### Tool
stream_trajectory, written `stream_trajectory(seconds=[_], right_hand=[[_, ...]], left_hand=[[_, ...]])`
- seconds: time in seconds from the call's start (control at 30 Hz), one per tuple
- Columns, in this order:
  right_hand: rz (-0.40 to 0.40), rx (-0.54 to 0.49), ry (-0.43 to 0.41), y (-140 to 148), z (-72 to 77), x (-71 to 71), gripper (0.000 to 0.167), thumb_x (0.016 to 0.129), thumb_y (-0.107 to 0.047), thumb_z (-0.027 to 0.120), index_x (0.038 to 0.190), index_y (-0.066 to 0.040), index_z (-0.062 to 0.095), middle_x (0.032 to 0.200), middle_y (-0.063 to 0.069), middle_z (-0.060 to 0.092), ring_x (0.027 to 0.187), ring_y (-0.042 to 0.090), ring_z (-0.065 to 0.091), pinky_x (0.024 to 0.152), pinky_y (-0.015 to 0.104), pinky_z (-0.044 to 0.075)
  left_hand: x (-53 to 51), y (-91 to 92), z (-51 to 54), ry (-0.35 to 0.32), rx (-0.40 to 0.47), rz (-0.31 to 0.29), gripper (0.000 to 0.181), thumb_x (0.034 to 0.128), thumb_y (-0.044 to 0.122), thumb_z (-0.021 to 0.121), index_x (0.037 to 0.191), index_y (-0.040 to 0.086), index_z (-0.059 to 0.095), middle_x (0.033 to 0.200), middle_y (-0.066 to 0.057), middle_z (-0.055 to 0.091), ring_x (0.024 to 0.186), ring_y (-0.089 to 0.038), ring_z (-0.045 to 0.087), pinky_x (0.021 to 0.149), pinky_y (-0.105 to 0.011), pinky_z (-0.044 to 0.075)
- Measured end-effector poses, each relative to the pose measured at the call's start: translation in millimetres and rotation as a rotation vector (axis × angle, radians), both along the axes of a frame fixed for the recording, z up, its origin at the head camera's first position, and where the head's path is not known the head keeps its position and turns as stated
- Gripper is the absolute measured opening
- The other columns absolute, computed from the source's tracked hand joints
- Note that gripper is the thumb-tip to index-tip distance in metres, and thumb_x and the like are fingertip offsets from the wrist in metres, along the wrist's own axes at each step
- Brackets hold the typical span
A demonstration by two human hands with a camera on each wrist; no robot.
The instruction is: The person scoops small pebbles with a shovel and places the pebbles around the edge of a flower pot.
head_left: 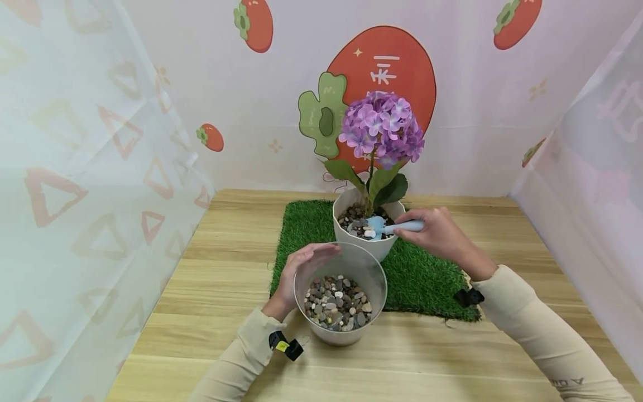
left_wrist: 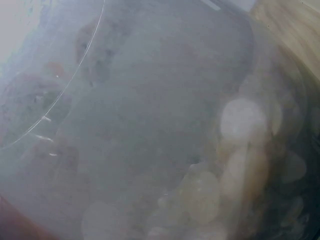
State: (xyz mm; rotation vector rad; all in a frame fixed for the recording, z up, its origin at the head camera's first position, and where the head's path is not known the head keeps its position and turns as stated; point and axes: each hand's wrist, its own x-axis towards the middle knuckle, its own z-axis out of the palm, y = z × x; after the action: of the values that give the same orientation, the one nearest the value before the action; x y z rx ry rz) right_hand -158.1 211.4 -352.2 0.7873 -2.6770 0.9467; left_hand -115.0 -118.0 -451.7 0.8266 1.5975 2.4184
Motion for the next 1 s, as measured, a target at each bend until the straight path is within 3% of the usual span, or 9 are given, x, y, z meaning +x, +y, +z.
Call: stream_trajectory(seconds=[0.2, 0.43, 0.73, 1.0], right_hand=[[-0.023, -0.012, 0.030, 0, -1.4, -0.7, 0.014, 0.092, -0.014, 0.082, 0.102, -0.004, 0.082, 0.077, 0.008, 0.077, 0.045, 0.003, 0.049, 0.039, 0.017, 0.040], [-0.030, 0.006, 0.109, -5, -0.1, -3.1, 0.015, 0.089, -0.011, 0.083, 0.099, -0.001, 0.081, 0.080, 0.012, 0.079, 0.048, 0.003, 0.053, 0.041, 0.019, 0.044], [0.022, 0.053, 0.230, -7, 3.0, -2.0, 0.011, 0.087, -0.002, 0.082, 0.097, 0.001, 0.080, 0.084, 0.015, 0.079, 0.057, 0.007, 0.062, 0.049, 0.019, 0.054], [0.087, 0.119, 0.387, 0, 13.0, -1.9, 0.016, 0.080, 0.002, 0.086, 0.095, 0.002, 0.079, 0.084, 0.016, 0.079, 0.064, 0.021, 0.072, 0.053, 0.033, 0.062]], left_hand=[[0.2, -1.1, -0.4, 0.007, 0.013, -0.012, 0.052, 0.1098, 0.015, 0.027, 0.141, -0.019, 0.051, 0.145, -0.021, 0.065, 0.138, -0.029, 0.062, 0.127, -0.041, 0.042], [-0.9, -1.8, -1.3, 0.009, 0.017, -0.006, 0.052, 0.1100, 0.016, 0.028, 0.141, -0.018, 0.051, 0.144, -0.019, 0.067, 0.137, -0.028, 0.063, 0.126, -0.040, 0.042], [-0.9, -0.7, -3.5, 0.017, 0.024, -0.015, 0.051, 0.1098, 0.014, 0.025, 0.141, -0.017, 0.052, 0.143, -0.018, 0.067, 0.137, -0.028, 0.063, 0.127, -0.041, 0.042], [-1.2, -1.0, -2.6, 0.019, 0.017, -0.010, 0.051, 0.1101, 0.015, 0.026, 0.141, -0.017, 0.052, 0.144, -0.018, 0.067, 0.137, -0.028, 0.063, 0.127, -0.045, 0.042]])
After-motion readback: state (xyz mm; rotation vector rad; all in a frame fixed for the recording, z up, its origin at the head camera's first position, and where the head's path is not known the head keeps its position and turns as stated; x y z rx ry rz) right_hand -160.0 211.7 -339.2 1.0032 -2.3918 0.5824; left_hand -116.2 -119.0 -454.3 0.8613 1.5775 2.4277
